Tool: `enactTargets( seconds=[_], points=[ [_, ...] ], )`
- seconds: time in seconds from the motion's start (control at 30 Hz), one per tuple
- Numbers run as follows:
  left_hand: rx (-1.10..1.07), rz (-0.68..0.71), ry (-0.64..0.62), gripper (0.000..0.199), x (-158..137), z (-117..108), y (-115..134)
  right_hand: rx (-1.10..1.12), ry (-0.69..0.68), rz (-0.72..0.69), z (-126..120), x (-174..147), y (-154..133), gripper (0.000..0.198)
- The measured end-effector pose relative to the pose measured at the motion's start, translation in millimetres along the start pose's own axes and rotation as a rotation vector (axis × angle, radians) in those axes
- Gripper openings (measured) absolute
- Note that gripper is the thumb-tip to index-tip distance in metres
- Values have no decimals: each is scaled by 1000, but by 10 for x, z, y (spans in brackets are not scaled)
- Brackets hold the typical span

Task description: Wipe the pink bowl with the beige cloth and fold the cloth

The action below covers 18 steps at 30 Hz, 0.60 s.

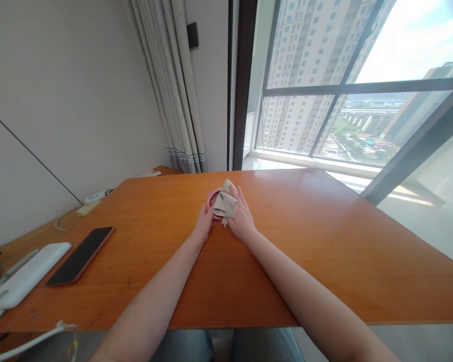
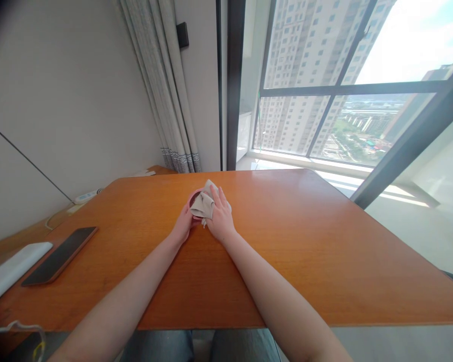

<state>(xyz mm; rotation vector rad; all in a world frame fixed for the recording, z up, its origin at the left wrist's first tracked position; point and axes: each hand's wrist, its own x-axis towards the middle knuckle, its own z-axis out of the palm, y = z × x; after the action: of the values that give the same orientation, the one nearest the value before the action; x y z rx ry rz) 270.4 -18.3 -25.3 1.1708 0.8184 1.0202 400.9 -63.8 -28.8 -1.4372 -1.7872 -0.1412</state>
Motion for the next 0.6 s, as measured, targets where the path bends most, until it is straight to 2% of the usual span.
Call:
enactTargets(
  seconds=[0.1,0.23,0.33,0.47,0.53,0.6],
  points=[
    [-147,-32,4,45,6,-36,-18,32,-28,-41,42,-22,-65,74],
    [-343,41,-35,40,40,-65,-11,143,-69,-53,186,-70,-227,67],
    [-346,60,-70,39,35,6,-35,290,78,92,256,-73,-258,61],
    [-297,54,-62,68,-47,112,-40,478,284,259,166,-3,-147,50],
    [-310,6,-109,71,-92,104,15,557,322,294,57,59,-58,41],
    [-313,-73,-172,60,-113,56,83,612,281,263,-51,123,38,35]
  ],
)
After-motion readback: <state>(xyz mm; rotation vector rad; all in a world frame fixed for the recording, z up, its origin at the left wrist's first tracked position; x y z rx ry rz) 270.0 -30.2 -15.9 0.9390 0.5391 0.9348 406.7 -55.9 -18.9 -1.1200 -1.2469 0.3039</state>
